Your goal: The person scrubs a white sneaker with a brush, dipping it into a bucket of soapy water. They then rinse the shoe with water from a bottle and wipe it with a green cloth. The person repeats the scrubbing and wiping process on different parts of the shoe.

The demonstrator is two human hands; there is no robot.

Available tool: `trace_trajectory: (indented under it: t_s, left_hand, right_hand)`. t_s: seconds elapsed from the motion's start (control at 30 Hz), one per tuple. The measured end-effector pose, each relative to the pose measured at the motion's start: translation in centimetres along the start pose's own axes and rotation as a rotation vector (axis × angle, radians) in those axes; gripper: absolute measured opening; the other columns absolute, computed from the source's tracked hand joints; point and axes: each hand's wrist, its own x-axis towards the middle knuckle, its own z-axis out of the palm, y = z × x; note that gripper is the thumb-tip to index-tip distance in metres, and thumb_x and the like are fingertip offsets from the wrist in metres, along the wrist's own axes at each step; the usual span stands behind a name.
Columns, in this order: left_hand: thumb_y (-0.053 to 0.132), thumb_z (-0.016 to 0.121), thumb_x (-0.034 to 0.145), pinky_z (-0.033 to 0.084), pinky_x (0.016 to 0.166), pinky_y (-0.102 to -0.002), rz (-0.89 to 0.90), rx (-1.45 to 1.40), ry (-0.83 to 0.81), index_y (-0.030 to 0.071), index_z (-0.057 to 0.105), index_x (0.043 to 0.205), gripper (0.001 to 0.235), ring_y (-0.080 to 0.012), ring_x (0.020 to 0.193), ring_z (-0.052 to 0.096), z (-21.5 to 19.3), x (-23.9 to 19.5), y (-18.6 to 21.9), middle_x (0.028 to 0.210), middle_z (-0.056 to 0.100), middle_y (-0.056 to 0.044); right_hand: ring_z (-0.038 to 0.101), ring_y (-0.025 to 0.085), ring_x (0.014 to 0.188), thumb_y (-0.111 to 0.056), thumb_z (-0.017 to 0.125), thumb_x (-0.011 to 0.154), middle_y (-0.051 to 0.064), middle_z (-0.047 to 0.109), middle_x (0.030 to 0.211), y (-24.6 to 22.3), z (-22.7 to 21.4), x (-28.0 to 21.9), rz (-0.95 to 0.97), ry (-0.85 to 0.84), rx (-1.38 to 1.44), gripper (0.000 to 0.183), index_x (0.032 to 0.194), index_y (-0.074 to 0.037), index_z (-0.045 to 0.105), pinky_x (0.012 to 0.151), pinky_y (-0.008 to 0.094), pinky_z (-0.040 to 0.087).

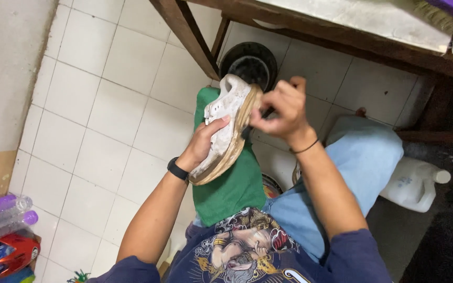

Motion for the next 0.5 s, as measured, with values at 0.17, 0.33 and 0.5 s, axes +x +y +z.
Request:
trace_trajectory:
  t_s: [0.17,0.33,0.5]
  left_hand:
    - [0.048,0.081,0.073,0.051,0.075,-0.035,0.014,0.031,0.005,0.002,0.071,0.085,0.049,-0.0206,0.082,0.060,-0.5,0.6,-1.2,0.081,0.063,-0.011]
    - [0.045,0.083,0.071,0.053,0.072,-0.034,0.020,-0.072,0.018,0.000,0.069,0.091,0.051,-0.0184,0.080,0.061,-0.2,0.2,-1.4,0.082,0.063,-0.010]
    - [0.046,0.083,0.073,0.053,0.072,-0.036,0.044,-0.045,0.014,0.000,0.069,0.090,0.052,-0.0182,0.080,0.061,-0.3,0.6,-1.6,0.083,0.062,-0.010]
  right_hand:
    - [0.057,0.022,0.054,-0.024,0.087,0.082,-0.001,0.057,0.058,1.5,-0.5,-1.1,-0.045,0.041,-0.112,0.029,0.078,-0.017,0.059,0.079,0.032,0.044]
    - [0.060,0.027,0.059,-0.024,0.085,0.083,0.001,0.060,0.061,5.9,1.7,-5.8,0.092,0.006,-0.004,0.022,0.082,-0.017,0.064,0.066,0.034,0.049]
    - [0.057,0.019,0.065,-0.033,0.086,0.077,-0.005,0.053,0.066,-0.1,0.2,-3.0,-0.032,-0.050,-0.024,0.033,0.073,-0.023,0.054,0.086,0.037,0.040]
